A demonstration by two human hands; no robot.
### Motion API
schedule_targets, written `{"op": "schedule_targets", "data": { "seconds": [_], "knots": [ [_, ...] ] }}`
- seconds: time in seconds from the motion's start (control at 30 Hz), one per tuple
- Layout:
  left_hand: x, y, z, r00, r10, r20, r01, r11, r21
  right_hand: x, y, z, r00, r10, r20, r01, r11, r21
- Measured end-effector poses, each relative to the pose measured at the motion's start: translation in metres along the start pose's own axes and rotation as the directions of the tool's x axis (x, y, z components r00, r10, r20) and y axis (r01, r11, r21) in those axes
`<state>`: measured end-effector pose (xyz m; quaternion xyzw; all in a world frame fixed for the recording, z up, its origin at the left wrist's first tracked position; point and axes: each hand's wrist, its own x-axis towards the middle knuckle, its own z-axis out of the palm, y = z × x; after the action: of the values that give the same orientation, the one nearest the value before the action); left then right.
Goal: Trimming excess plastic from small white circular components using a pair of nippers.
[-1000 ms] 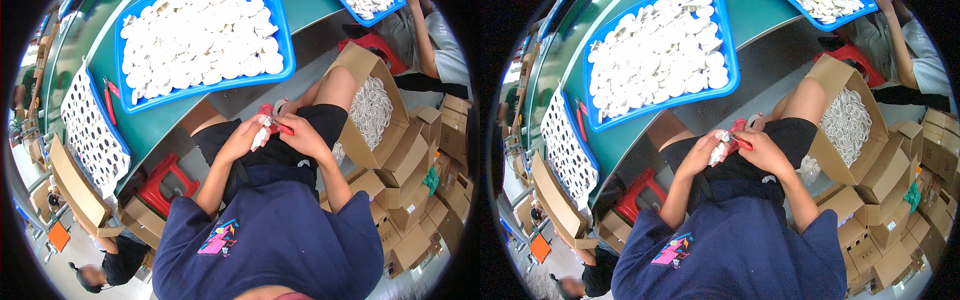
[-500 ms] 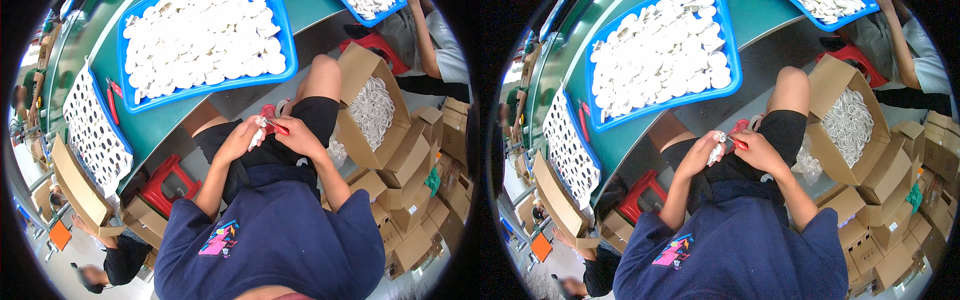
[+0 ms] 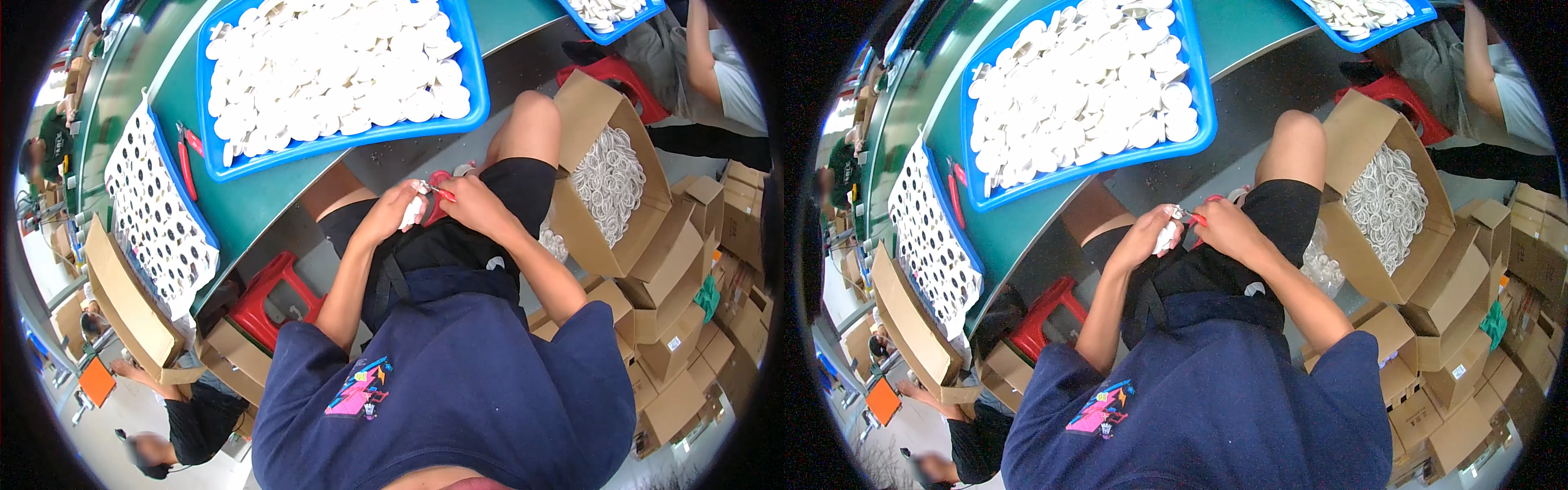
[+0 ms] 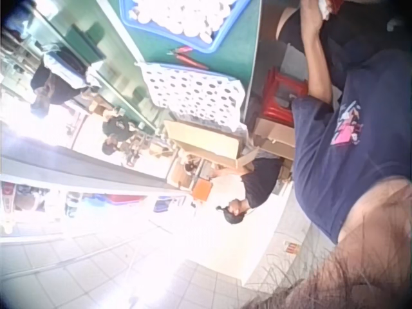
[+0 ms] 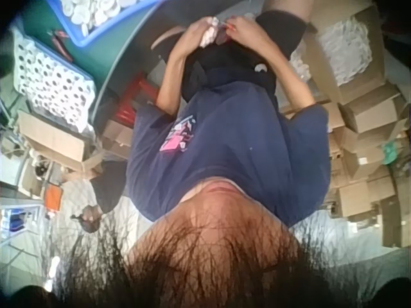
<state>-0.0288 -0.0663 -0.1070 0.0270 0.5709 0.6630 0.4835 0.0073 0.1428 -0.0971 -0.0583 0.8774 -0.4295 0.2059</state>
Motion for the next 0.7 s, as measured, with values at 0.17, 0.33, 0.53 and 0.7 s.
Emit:
{"op": "schedule_targets", "data": {
  "seconds": [0.17,0.33,0.53,0.7],
  "knots": [
    [0.006,-0.025,-0.009,0.99,-0.121,-0.072,0.105,0.975,-0.197,0.016,0.005,0.0,0.989,0.089,0.12,-0.078,0.992,-0.098],
    [-0.036,0.003,-0.004,0.976,-0.064,-0.208,0.094,0.986,0.137,0.012,0.022,0.004,0.999,0.036,0.035,-0.035,0.999,-0.022],
    [-0.113,0.2,0.049,0.824,0.33,-0.461,-0.176,0.922,0.346,-0.004,0.022,0.004,0.989,0.134,-0.056,-0.114,0.956,0.269],
    [-0.106,0.23,0.054,0.727,0.471,-0.5,-0.382,0.882,0.276,-0.021,-0.026,-0.016,0.956,0.152,-0.253,-0.044,0.922,0.385]
  ]
}}
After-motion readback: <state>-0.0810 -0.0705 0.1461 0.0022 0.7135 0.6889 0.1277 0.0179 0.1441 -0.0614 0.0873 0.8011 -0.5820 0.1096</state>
